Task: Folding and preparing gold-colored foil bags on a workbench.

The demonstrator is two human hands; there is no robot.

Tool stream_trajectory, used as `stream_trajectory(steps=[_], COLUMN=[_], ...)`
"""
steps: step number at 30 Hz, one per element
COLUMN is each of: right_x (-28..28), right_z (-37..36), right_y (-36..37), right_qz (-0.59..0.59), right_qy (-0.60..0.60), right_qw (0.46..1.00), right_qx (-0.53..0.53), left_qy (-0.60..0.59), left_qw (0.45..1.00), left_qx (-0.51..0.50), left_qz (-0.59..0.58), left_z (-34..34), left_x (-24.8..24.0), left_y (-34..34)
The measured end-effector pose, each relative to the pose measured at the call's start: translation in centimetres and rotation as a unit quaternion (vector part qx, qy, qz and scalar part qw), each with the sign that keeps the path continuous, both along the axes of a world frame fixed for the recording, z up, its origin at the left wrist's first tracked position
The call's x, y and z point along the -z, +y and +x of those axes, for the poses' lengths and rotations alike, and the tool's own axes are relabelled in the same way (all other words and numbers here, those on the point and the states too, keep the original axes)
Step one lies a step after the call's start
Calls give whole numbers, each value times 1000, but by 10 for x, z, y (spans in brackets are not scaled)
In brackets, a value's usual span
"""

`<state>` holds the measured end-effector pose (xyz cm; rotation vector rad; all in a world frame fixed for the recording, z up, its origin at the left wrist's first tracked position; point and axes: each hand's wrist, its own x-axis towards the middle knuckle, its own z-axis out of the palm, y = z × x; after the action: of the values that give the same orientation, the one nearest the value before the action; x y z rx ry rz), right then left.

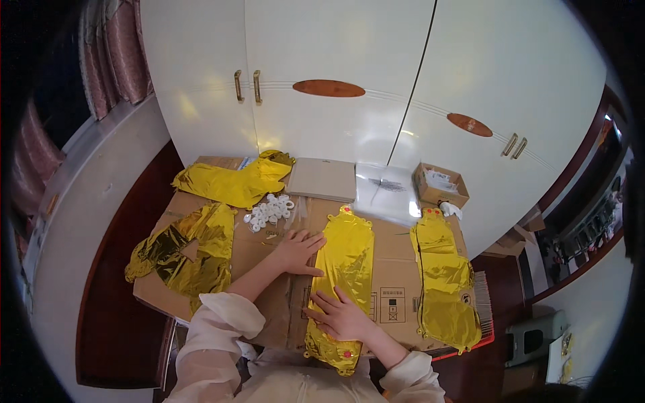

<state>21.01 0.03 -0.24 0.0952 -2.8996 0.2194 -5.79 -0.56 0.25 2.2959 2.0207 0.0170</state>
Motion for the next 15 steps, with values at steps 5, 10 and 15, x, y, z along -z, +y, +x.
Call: stream_trajectory(steps=[5, 10, 15], right_x=[4, -1, 0], right_z=[1, 1, 1], right_y=[1, 0, 3], right_qz=[-20, -8, -13], right_qy=[-17, -26, -24], right_qw=[1000, 1000, 999], right_qx=[9, -1, -25], left_qy=[14, 17, 3], left_qw=[999, 998, 998], left_qx=[-21, -33, -51], left_qz=[-36, -46, -23], left_z=[2, -2, -13], left_x=[-14, -13, 3], left_y=[10, 17, 29])
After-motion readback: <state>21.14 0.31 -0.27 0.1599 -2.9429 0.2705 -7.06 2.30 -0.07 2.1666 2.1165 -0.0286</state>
